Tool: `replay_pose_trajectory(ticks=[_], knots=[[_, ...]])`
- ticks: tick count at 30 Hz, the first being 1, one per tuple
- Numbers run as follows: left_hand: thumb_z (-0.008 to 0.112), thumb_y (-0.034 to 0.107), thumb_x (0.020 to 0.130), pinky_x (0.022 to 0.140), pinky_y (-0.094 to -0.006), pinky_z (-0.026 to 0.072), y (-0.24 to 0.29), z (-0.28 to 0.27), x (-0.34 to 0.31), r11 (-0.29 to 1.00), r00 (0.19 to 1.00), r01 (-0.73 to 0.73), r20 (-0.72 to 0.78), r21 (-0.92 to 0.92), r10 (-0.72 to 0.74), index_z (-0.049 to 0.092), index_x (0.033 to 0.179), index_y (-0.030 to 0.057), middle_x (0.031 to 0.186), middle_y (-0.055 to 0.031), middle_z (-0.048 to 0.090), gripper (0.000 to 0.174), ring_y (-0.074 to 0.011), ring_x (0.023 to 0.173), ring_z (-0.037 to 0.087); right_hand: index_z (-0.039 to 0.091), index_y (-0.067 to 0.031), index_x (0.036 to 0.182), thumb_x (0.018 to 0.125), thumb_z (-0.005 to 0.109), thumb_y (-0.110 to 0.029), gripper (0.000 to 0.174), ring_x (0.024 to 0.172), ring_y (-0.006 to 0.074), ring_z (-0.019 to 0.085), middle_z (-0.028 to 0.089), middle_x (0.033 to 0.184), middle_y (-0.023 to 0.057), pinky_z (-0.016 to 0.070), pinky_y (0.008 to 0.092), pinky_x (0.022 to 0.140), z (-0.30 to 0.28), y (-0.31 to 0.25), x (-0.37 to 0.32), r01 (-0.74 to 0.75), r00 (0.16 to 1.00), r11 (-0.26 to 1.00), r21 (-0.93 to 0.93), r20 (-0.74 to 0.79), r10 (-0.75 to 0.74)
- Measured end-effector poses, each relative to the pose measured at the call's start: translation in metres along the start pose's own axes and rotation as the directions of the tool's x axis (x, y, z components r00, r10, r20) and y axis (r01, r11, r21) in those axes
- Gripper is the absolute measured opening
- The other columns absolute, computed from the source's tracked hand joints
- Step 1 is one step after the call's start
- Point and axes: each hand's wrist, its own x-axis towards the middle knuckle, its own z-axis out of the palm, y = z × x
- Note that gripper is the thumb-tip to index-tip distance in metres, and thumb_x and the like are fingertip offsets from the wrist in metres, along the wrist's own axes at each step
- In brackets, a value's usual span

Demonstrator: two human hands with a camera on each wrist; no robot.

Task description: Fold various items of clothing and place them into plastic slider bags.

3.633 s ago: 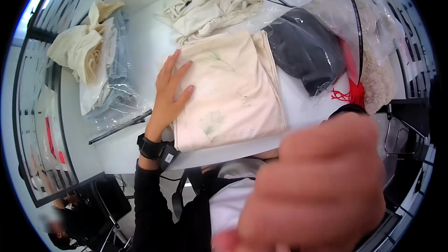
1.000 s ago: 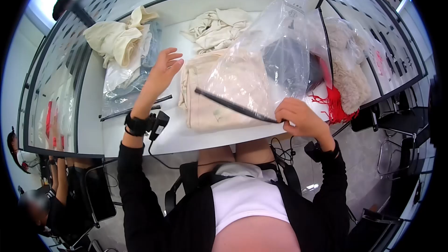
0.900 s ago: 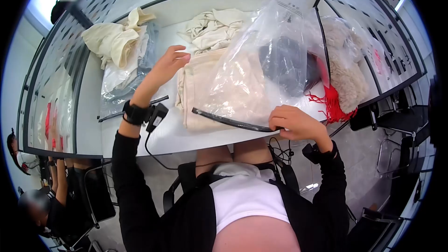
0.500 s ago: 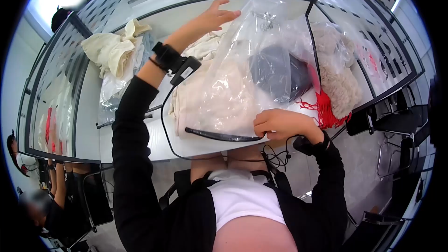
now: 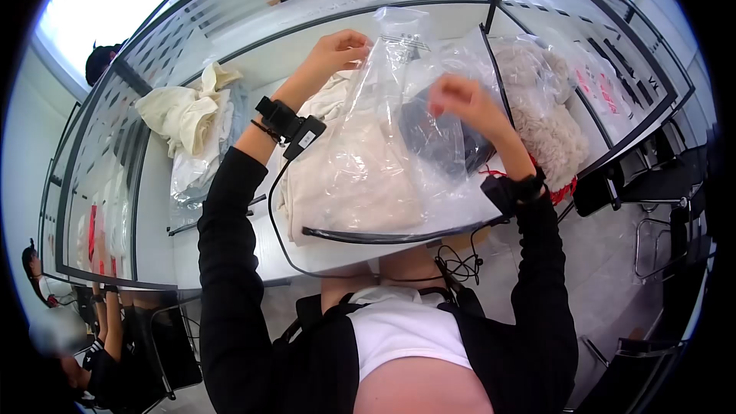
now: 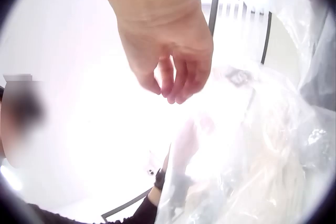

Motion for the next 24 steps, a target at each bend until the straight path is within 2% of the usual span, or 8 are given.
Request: replay_pose_trajectory(ticks=[3, 5, 8, 11, 12, 15, 23, 24], knots=[[0.057, 0.014, 0.087, 0.081, -0.0270, 0.0488, 0.002, -0.010, -0.016, 0.999, 0.999, 0.043, -0.031, -0.029, -0.044, 0.057, 0.103, 0.0031, 0.094, -0.0019, 0.058, 0.019, -0.0103, 0.087, 0.057, 0.058, -0.0018, 0.091, 0.087, 0.057, -0.016, 0.015, 0.075, 0.0078, 0.056, 0.060, 0.081, 0.0029, 0.0456, 0.0221, 0.064, -0.031, 0.035, 0.030, 0.029, 0.802, 0.923, -0.384, -0.542, -0.251], [0.055, 0.014, 0.089, 0.082, -0.0278, 0.0491, 0.001, -0.017, -0.028, 0.999, 0.998, 0.041, -0.048, -0.034, -0.042, 0.056, 0.102, 0.0034, 0.093, -0.0008, 0.058, 0.017, -0.0098, 0.086, 0.057, 0.058, -0.0035, 0.096, 0.087, 0.059, -0.022, 0.021, 0.078, 0.0099, 0.057, 0.061, 0.086, 0.0042, 0.0463, 0.0231, 0.064, -0.043, 0.051, 0.043, 0.017, 0.788, 0.930, -0.367, -0.568, -0.239], [0.055, 0.015, 0.090, 0.083, -0.0283, 0.0488, -0.007, -0.027, -0.043, 0.998, 0.997, 0.027, -0.066, -0.052, -0.030, 0.056, 0.101, 0.0046, 0.095, -0.0007, 0.058, 0.015, -0.0098, 0.087, 0.057, 0.055, -0.0043, 0.108, 0.089, 0.056, -0.034, 0.035, 0.086, 0.0142, 0.059, 0.060, 0.098, 0.0066, 0.0470, 0.0255, 0.072, -0.034, 0.065, 0.048, -0.236, 0.867, 0.961, -0.146, -0.479, 0.140], [0.054, 0.016, 0.090, 0.084, -0.0289, 0.0486, -0.011, -0.031, -0.055, 0.995, 0.997, 0.018, -0.079, -0.096, -0.026, 0.056, 0.102, 0.0038, 0.096, -0.0008, 0.057, 0.017, -0.0100, 0.090, 0.057, 0.046, -0.0034, 0.121, 0.092, 0.048, -0.042, 0.049, 0.097, 0.0186, 0.058, 0.057, 0.109, 0.0099, 0.0459, 0.0289, 0.080, -0.014, 0.067, 0.047, -0.302, 0.926, 0.949, -0.092, -0.265, 0.269], [0.053, 0.015, 0.090, 0.085, -0.0294, 0.0485, -0.012, -0.032, -0.059, 0.992, 0.997, 0.029, -0.074, -0.121, -0.038, 0.055, 0.102, 0.0032, 0.096, -0.0011, 0.057, 0.017, -0.0103, 0.090, 0.057, 0.037, -0.0044, 0.131, 0.096, 0.035, -0.041, 0.050, 0.108, 0.0223, 0.054, 0.054, 0.118, 0.0157, 0.0438, 0.0335, 0.089, -0.010, 0.068, 0.047, -0.273, 0.958, 0.962, -0.022, -0.098, 0.269], [0.052, 0.012, 0.090, 0.087, -0.0318, 0.0488, -0.010, -0.033, -0.066, 0.976, 0.998, 0.046, -0.038, -0.213, -0.056, 0.055, 0.101, 0.0015, 0.096, -0.0018, 0.057, 0.016, -0.0110, 0.091, 0.056, 0.031, -0.0053, 0.135, 0.097, 0.034, -0.041, 0.052, 0.108, 0.0246, 0.055, 0.053, 0.120, 0.0174, 0.0440, 0.0344, 0.089, 0.006, 0.056, 0.060, -0.361, 0.926, 0.915, 0.181, -0.045, 0.374], [0.043, 0.008, 0.085, 0.090, -0.0379, 0.0498, 0.003, -0.031, -0.085, 0.957, 0.980, 0.176, -0.048, -0.229, -0.192, 0.055, 0.096, 0.0000, 0.099, -0.0054, 0.054, 0.017, -0.0141, 0.096, 0.054, 0.026, -0.0065, 0.138, 0.095, 0.043, -0.029, 0.052, 0.097, 0.0220, 0.058, 0.056, 0.115, 0.0154, 0.0459, 0.0297, 0.083, 0.012, 0.063, 0.093, -0.276, 0.961, 0.924, 0.264, 0.054, 0.271], [0.042, 0.008, 0.083, 0.090, -0.0388, 0.0495, -0.002, -0.036, -0.081, 0.956, 0.975, 0.215, -0.019, -0.200, -0.223, 0.051, 0.106, -0.0010, 0.108, -0.0076, 0.051, 0.026, -0.0163, 0.101, 0.052, 0.027, -0.0065, 0.137, 0.094, 0.046, -0.027, 0.052, 0.094, 0.0201, 0.058, 0.057, 0.113, 0.0144, 0.0462, 0.0286, 0.082, 0.015, 0.064, 0.095, -0.278, 0.961, 0.924, 0.263, 0.078, 0.267]])
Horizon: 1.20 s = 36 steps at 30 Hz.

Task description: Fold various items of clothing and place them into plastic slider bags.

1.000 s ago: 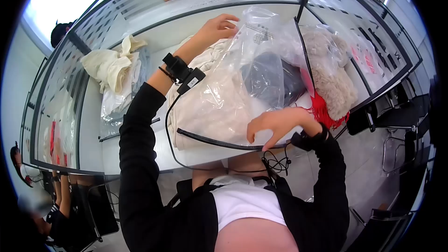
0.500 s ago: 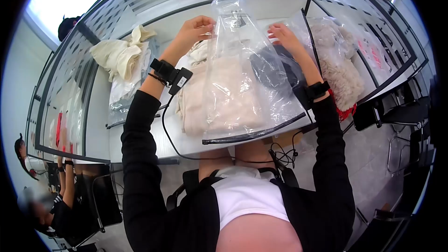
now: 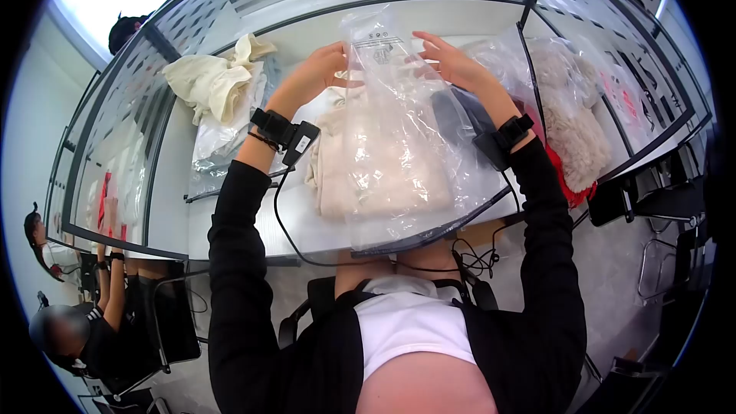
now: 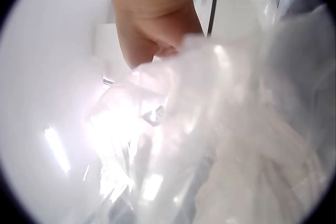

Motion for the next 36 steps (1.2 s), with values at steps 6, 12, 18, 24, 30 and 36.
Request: replay_pose_trajectory(ticks=[6, 12, 18, 24, 30, 36], knots=[[0.043, 0.011, 0.087, 0.091, -0.0371, 0.0467, 0.009, 0.004, -0.007, 0.961, 0.952, -0.269, -0.171, -0.058, 0.256, 0.031, 0.134, 0.0080, 0.131, -0.0101, 0.039, 0.049, -0.0165, 0.111, 0.048, 0.051, 0.0009, 0.118, 0.090, 0.055, -0.022, 0.037, 0.084, 0.0149, 0.061, 0.063, 0.097, 0.0100, 0.0471, 0.0250, 0.079, -0.001, 0.016, 0.021, -0.038, 0.995, 0.982, -0.184, 0.087, 0.055], [0.049, 0.019, 0.093, 0.087, -0.0256, 0.0418, -0.011, -0.025, 0.017, 0.981, 0.981, -0.195, 0.006, 0.018, 0.195, 0.046, 0.127, 0.0082, 0.119, -0.0018, 0.053, 0.036, -0.0111, 0.105, 0.051, 0.060, 0.0001, 0.103, 0.090, 0.055, -0.019, 0.024, 0.080, 0.0062, 0.056, 0.061, 0.090, 0.0002, 0.0463, 0.0211, 0.073, 0.007, 0.019, 0.019, -0.059, 0.997, 0.997, -0.042, -0.042, 0.058], [0.048, 0.024, 0.094, 0.083, -0.0235, 0.0417, -0.014, -0.044, 0.022, 0.904, 0.898, -0.275, -0.248, 0.327, 0.363, 0.054, 0.109, 0.0032, 0.099, 0.0003, 0.058, 0.026, -0.0078, 0.090, 0.052, 0.062, -0.0072, 0.096, 0.088, 0.059, -0.020, 0.016, 0.076, 0.0041, 0.053, 0.057, 0.081, -0.0041, 0.0426, 0.0193, 0.066, -0.020, 0.003, 0.000, -0.076, 0.952, 0.954, -0.289, -0.306, -0.017], [0.046, 0.035, 0.094, 0.074, -0.0262, 0.0426, -0.014, -0.084, 0.015, 0.597, 0.948, -0.115, -0.093, 0.794, 0.305, 0.049, 0.101, 0.0049, 0.084, -0.0008, 0.056, 0.031, -0.0132, 0.077, 0.049, 0.058, -0.0093, 0.096, 0.087, 0.060, -0.021, 0.015, 0.076, 0.0055, 0.054, 0.057, 0.082, -0.0024, 0.0442, 0.0211, 0.067, -0.062, 0.008, -0.007, -0.012, 0.938, 0.938, -0.346, -0.330, -0.110], [0.057, 0.029, 0.089, 0.089, -0.0236, 0.0428, -0.027, -0.074, 0.017, 0.992, 0.981, 0.046, -0.190, 0.118, -0.022, 0.048, 0.115, 0.0062, 0.103, -0.0053, 0.060, 0.035, -0.0140, 0.096, 0.057, 0.050, -0.0109, 0.114, 0.087, 0.058, -0.017, 0.029, 0.080, 0.0083, 0.057, 0.060, 0.101, 0.0046, 0.0471, 0.0227, 0.069, -0.050, 0.012, -0.013, -0.150, 0.954, 0.989, -0.017, -0.266, 0.140], [0.063, 0.015, 0.084, 0.090, -0.0232, 0.0426, -0.015, -0.075, 0.022, 0.926, 0.953, -0.166, -0.185, 0.339, 0.239, 0.045, 0.119, -0.0003, 0.112, -0.0113, 0.059, 0.042, -0.0137, 0.101, 0.056, 0.060, -0.0065, 0.106, 0.084, 0.056, -0.004, 0.023, 0.077, 0.0054, 0.055, 0.064, 0.103, 0.0034, 0.0433, 0.0179, 0.065, -0.054, 0.003, -0.019, 0.168, 0.973, 0.906, -0.388, -0.079, -0.215]])
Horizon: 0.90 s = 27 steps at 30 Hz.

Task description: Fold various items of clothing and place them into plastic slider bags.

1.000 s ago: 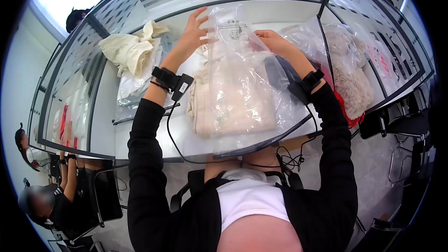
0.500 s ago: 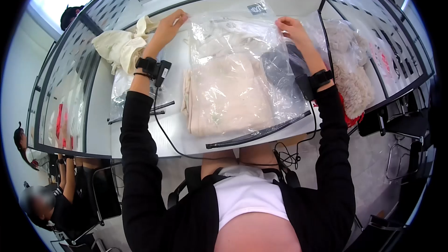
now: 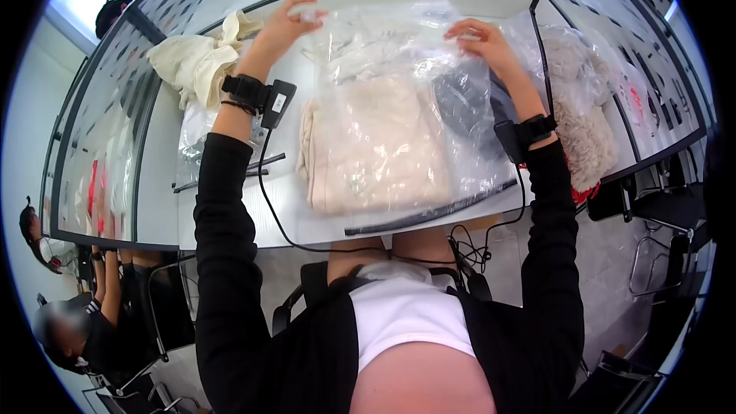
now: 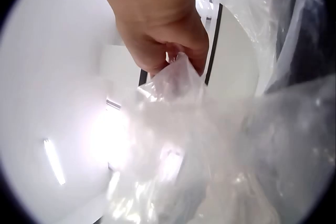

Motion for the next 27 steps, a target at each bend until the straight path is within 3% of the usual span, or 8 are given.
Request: replay_pose_trajectory(ticks=[3, 7, 10, 11, 13, 16, 20, 27], knots=[[0.064, 0.012, 0.083, 0.090, -0.0238, 0.0431, 0.013, -0.009, -0.003, 0.992, 0.972, -0.116, -0.213, -0.050, 0.103, 0.045, 0.119, -0.0007, 0.113, -0.0123, 0.059, 0.042, -0.0143, 0.099, 0.057, 0.063, -0.0040, 0.099, 0.082, 0.052, 0.003, 0.021, 0.076, 0.0050, 0.054, 0.065, 0.101, 0.0015, 0.0408, 0.0165, 0.064, -0.025, 0.007, 0.002, 0.027, 0.977, 0.994, -0.106, -0.209, -0.049], [0.063, 0.011, 0.083, 0.086, -0.0276, 0.0464, -0.022, -0.030, -0.032, 0.933, 0.981, 0.177, 0.136, -0.315, -0.140, 0.048, 0.117, 0.0040, 0.108, -0.0113, 0.060, 0.038, -0.0182, 0.097, 0.058, 0.066, -0.0042, 0.093, 0.081, 0.047, 0.006, 0.025, 0.069, 0.0075, 0.056, 0.066, 0.096, 0.0007, 0.0424, 0.0189, 0.061, -0.058, 0.011, -0.002, 0.053, 0.964, 0.955, -0.291, -0.236, -0.125], [0.065, 0.017, 0.081, 0.086, -0.0297, 0.0456, -0.022, 0.014, -0.090, 0.940, 0.950, 0.085, 0.258, 0.330, -0.177, 0.050, 0.112, 0.0038, 0.107, -0.0097, 0.057, 0.038, -0.0204, 0.099, 0.056, 0.064, -0.0060, 0.102, 0.083, 0.052, -0.001, 0.023, 0.083, 0.0166, 0.061, 0.066, 0.099, 0.0030, 0.0468, 0.0274, 0.076, -0.083, 0.017, -0.002, 0.006, 0.972, 0.903, -0.430, -0.210, -0.107], [0.066, 0.018, 0.080, 0.087, -0.0313, 0.0444, 0.003, 0.040, -0.114, 0.844, 0.942, 0.090, 0.229, 0.528, -0.244, 0.050, 0.111, 0.0041, 0.109, -0.0100, 0.055, 0.038, -0.0223, 0.103, 0.054, 0.063, -0.0058, 0.103, 0.083, 0.054, -0.004, 0.022, 0.088, 0.0195, 0.060, 0.064, 0.103, 0.0042, 0.0463, 0.0297, 0.078, -0.082, 0.014, -0.003, -0.016, 0.974, 0.828, -0.560, -0.198, -0.114], [0.070, 0.029, 0.075, 0.090, -0.0365, 0.0413, 0.014, 0.061, -0.150, 0.811, 0.887, -0.323, 0.455, 0.488, 0.079, 0.051, 0.110, 0.0033, 0.112, -0.0172, 0.052, 0.048, -0.0294, 0.108, 0.050, 0.060, -0.0054, 0.106, 0.083, 0.057, -0.011, 0.023, 0.097, 0.0252, 0.058, 0.061, 0.110, 0.0065, 0.0453, 0.0345, 0.083, -0.078, 0.002, -0.009, -0.055, 0.977, 0.625, -0.779, -0.172, -0.129], [0.072, 0.032, 0.072, 0.097, -0.0394, 0.0352, 0.032, 0.095, -0.186, 0.771, 0.821, -0.432, 0.558, 0.468, 0.121, 0.049, 0.112, 0.0027, 0.122, -0.0214, 0.044, 0.055, -0.0364, 0.116, 0.042, 0.058, -0.0055, 0.108, 0.082, 0.060, -0.020, 0.030, 0.107, 0.0304, 0.052, 0.052, 0.120, 0.0118, 0.0421, 0.0374, 0.090, -0.061, -0.013, -0.021, -0.163, 0.907, 0.182, -0.970, -0.220, -0.359], [0.070, 0.031, 0.072, 0.097, -0.0469, 0.0335, 0.027, 0.133, -0.214, 0.500, 0.816, -0.510, 0.578, 0.700, 0.023, 0.044, 0.120, 0.0013, 0.127, -0.0259, 0.038, 0.062, -0.0424, 0.117, 0.039, 0.053, -0.0084, 0.113, 0.079, 0.064, -0.022, 0.038, 0.115, 0.0321, 0.045, 0.046, 0.124, 0.0140, 0.0390, 0.0398, 0.094, 0.016, -0.074, -0.062, 0.196, 0.974, 0.525, -0.828, 0.103, -0.201], [0.058, 0.009, 0.070, 0.083, -0.0387, 0.0441, 0.008, 0.157, -0.219, 0.079, 0.868, -0.493, 0.485, 0.866, 0.102, 0.045, 0.118, 0.0018, 0.116, -0.0251, 0.047, 0.050, -0.0371, 0.103, 0.049, 0.053, -0.0072, 0.112, 0.069, 0.071, -0.021, 0.049, 0.114, 0.0320, 0.044, 0.046, 0.124, 0.0129, 0.0379, 0.0410, 0.094, 0.083, -0.062, -0.136, 0.410, 0.907, 0.341, -0.846, 0.417, -0.058]])
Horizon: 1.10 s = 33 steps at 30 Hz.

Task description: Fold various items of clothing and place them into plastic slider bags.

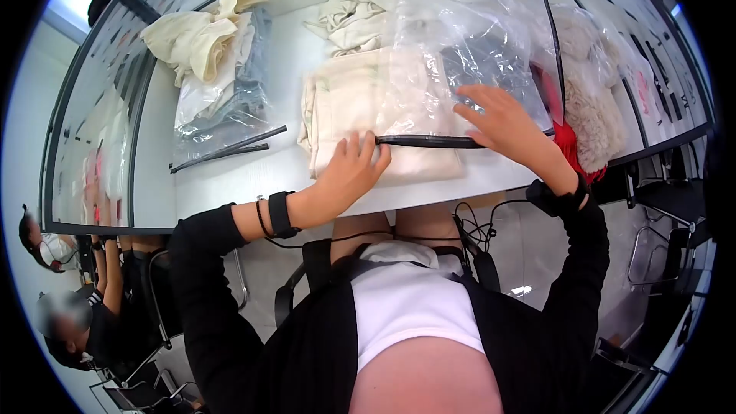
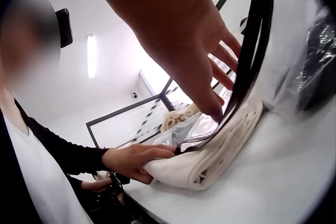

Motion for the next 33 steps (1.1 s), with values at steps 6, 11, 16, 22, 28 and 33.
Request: replay_pose_trajectory(ticks=[6, 11, 16, 22, 28, 33], knots=[[0.060, 0.010, 0.069, 0.069, -0.0351, 0.0441, -0.009, -0.006, 0.011, 0.998, 0.997, 0.066, -0.038, -0.006, -0.066, 0.049, 0.105, 0.0037, 0.084, -0.0134, 0.053, 0.038, -0.0271, 0.074, 0.055, 0.052, -0.0054, 0.108, 0.069, 0.069, -0.014, 0.044, 0.109, 0.0309, 0.048, 0.048, 0.119, 0.0115, 0.0418, 0.0399, 0.088, -0.007, -0.003, -0.006, 0.018, 0.996, 1.000, -0.003, -0.085, -0.018], [0.057, 0.009, 0.073, 0.084, -0.0406, 0.0430, 0.007, 0.014, 0.002, 0.981, 0.980, 0.171, -0.115, 0.095, -0.159, 0.047, 0.114, 0.0028, 0.109, -0.0217, 0.052, 0.043, -0.0348, 0.096, 0.054, 0.053, -0.0053, 0.098, 0.066, 0.071, -0.014, 0.038, 0.095, 0.0253, 0.054, 0.054, 0.103, 0.0066, 0.0473, 0.0333, 0.073, 0.018, 0.003, -0.005, 0.001, 0.984, 0.998, -0.063, -0.177, -0.012], [0.056, 0.011, 0.074, 0.083, -0.0404, 0.0446, 0.012, 0.015, 0.007, 0.992, 0.991, 0.111, -0.084, 0.061, -0.106, 0.048, 0.113, 0.0021, 0.110, -0.0224, 0.051, 0.041, -0.0362, 0.098, 0.052, 0.051, -0.0062, 0.086, 0.068, 0.071, -0.019, 0.030, 0.085, 0.0240, 0.054, 0.052, 0.090, 0.0044, 0.0457, 0.0350, 0.067, 0.016, 0.011, 0.000, -0.035, 0.997, 0.997, 0.074, -0.067, 0.040], [0.056, 0.011, 0.074, 0.068, -0.0388, 0.0474, 0.015, 0.008, 0.012, 0.996, 0.997, 0.068, 0.032, 0.059, -0.070, 0.050, 0.104, 0.0019, 0.099, -0.0184, 0.057, 0.032, -0.0332, 0.086, 0.057, 0.051, -0.0061, 0.084, 0.076, 0.064, -0.020, 0.021, 0.082, 0.0257, 0.055, 0.051, 0.085, 0.0061, 0.0459, 0.0360, 0.064, 0.026, 0.024, 0.003, -0.035, 0.998, 0.993, 0.115, -0.054, 0.041], [0.056, 0.014, 0.074, 0.064, -0.0455, 0.0457, -0.062, -0.064, 0.042, 0.755, 0.938, 0.121, 0.324, -0.645, 0.127, 0.053, 0.097, 0.0025, 0.079, -0.0208, 0.061, 0.026, -0.0391, 0.073, 0.059, 0.055, -0.0055, 0.088, 0.085, 0.054, -0.015, 0.010, 0.076, 0.0295, 0.058, 0.057, 0.084, 0.0089, 0.0456, 0.0377, 0.063, 0.017, 0.025, 0.005, -0.195, 0.947, 0.973, 0.125, -0.233, 0.219], [0.060, 0.027, 0.080, 0.080, -0.0373, 0.0440, -0.122, -0.048, 0.071, 0.575, 0.910, 0.235, 0.386, -0.784, 0.154, 0.058, 0.106, 0.0047, 0.095, -0.0161, 0.061, 0.035, -0.0312, 0.090, 0.057, 0.053, -0.0065, 0.096, 0.088, 0.049, -0.010, 0.010, 0.065, 0.0252, 0.061, 0.062, 0.080, 0.0084, 0.0459, 0.0341, 0.059, 0.010, 0.034, 0.011, -0.361, 0.820, 0.902, 0.238, -0.380, 0.429]])
